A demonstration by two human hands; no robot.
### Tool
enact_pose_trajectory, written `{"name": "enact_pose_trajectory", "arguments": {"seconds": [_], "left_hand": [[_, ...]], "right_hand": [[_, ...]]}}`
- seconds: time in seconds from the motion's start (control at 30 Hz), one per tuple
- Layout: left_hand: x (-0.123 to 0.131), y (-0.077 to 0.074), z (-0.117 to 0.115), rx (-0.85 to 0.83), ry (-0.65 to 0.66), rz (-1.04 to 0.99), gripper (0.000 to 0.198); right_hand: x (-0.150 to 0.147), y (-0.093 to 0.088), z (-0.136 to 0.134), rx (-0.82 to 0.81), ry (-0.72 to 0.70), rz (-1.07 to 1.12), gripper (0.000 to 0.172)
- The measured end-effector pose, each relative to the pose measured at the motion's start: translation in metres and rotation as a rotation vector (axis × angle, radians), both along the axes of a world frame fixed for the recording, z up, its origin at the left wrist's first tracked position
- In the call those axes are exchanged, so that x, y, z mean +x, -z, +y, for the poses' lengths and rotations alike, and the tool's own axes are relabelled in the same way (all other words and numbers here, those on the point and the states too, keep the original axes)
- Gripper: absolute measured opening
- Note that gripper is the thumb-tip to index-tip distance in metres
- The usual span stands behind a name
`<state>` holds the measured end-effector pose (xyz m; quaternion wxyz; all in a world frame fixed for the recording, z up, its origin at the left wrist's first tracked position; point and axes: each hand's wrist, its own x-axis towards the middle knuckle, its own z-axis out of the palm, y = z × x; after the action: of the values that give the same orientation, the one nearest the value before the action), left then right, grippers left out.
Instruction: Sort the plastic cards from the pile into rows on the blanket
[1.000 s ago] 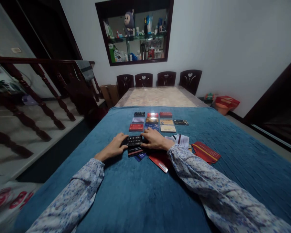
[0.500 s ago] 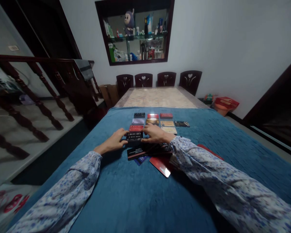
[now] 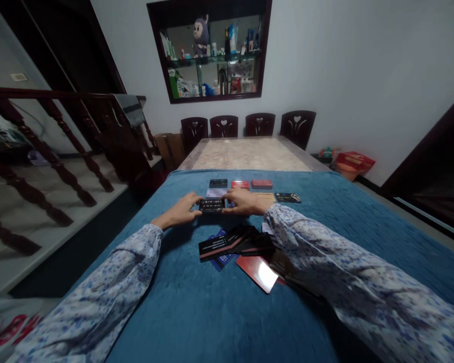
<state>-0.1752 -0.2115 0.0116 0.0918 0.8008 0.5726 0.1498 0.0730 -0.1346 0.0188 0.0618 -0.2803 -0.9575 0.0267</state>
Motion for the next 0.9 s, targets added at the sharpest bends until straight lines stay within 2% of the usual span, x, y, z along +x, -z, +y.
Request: {"name": "enact_pose_trajectory", "arguments": {"seconds": [0.53, 0.9], "left_hand": [[-0.001, 0.000, 0.070, 0.063, 0.014, 0.060, 0.040], [-0.006, 0.002, 0.107, 0.068, -0.002, 0.086, 0.045]], "right_hand": [[-0.001, -0.010, 0.043, -0.011, 0.085, -0.019, 0.040], [-0.009, -0.001, 0.091, 0.009, 0.072, -0.022, 0.047]]}}
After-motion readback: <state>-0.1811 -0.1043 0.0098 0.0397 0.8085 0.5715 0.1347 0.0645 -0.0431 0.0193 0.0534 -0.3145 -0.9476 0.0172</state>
